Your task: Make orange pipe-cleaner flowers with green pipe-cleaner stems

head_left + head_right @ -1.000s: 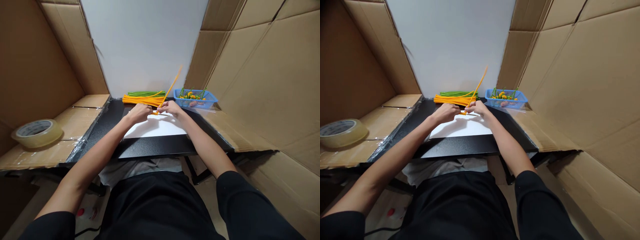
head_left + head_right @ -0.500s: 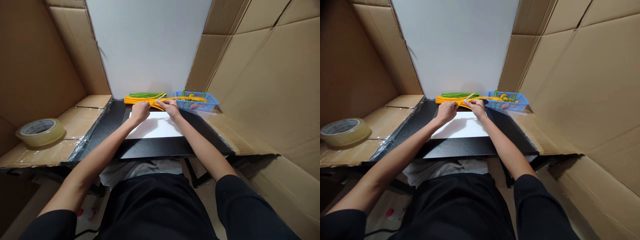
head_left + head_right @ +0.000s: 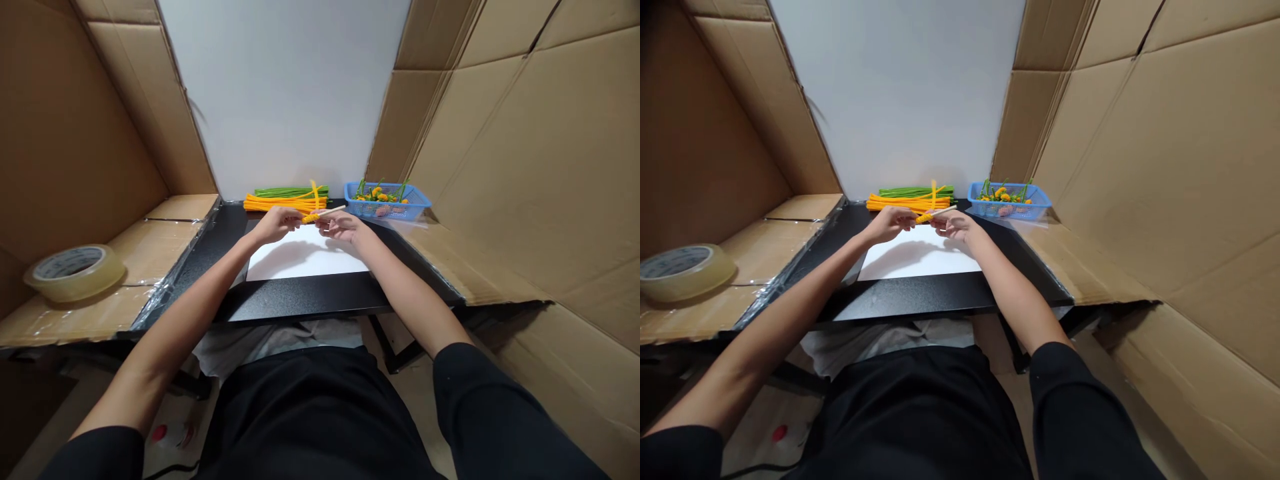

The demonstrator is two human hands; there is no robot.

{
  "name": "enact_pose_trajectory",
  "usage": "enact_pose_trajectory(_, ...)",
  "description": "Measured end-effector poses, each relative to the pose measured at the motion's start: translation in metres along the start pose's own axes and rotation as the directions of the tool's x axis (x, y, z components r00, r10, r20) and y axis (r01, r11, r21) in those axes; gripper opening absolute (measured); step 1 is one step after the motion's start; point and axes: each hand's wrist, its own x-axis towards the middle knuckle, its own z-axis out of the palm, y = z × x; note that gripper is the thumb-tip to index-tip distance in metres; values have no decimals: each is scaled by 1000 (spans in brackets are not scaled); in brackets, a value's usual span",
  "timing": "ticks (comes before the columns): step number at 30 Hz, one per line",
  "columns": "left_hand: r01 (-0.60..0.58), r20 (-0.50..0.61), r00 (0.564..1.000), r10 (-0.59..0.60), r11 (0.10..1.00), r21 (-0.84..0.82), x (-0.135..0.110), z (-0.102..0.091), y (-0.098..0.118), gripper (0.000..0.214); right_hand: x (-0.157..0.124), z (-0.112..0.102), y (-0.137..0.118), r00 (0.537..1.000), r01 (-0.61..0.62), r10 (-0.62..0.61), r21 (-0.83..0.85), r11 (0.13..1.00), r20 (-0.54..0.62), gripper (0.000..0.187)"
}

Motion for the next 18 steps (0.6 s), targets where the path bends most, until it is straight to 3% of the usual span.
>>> enact_pose_trajectory(4, -128, 168, 981, 102, 980, 154, -1, -8, 4, 28, -1, -11, -4, 986, 53, -11, -247, 968, 168, 13)
enact_pose_trajectory(9, -198, 246, 966, 80, 842, 503, -5, 0, 19, 30, -1, -13, -4, 989, 128, -67, -554, 822, 129, 21)
enact_pose_trajectory(13, -120, 210, 977, -24, 752, 648, -5, 11, 25, 33, 1, -10, -2, 955, 285, -275, -582, 762, 108, 25)
enact_pose_trajectory(18, 95, 51, 983, -176, 725, 682, -3, 14, 23, 34, 4, -7, -1, 898, 412, -438, -445, 795, 48, 26)
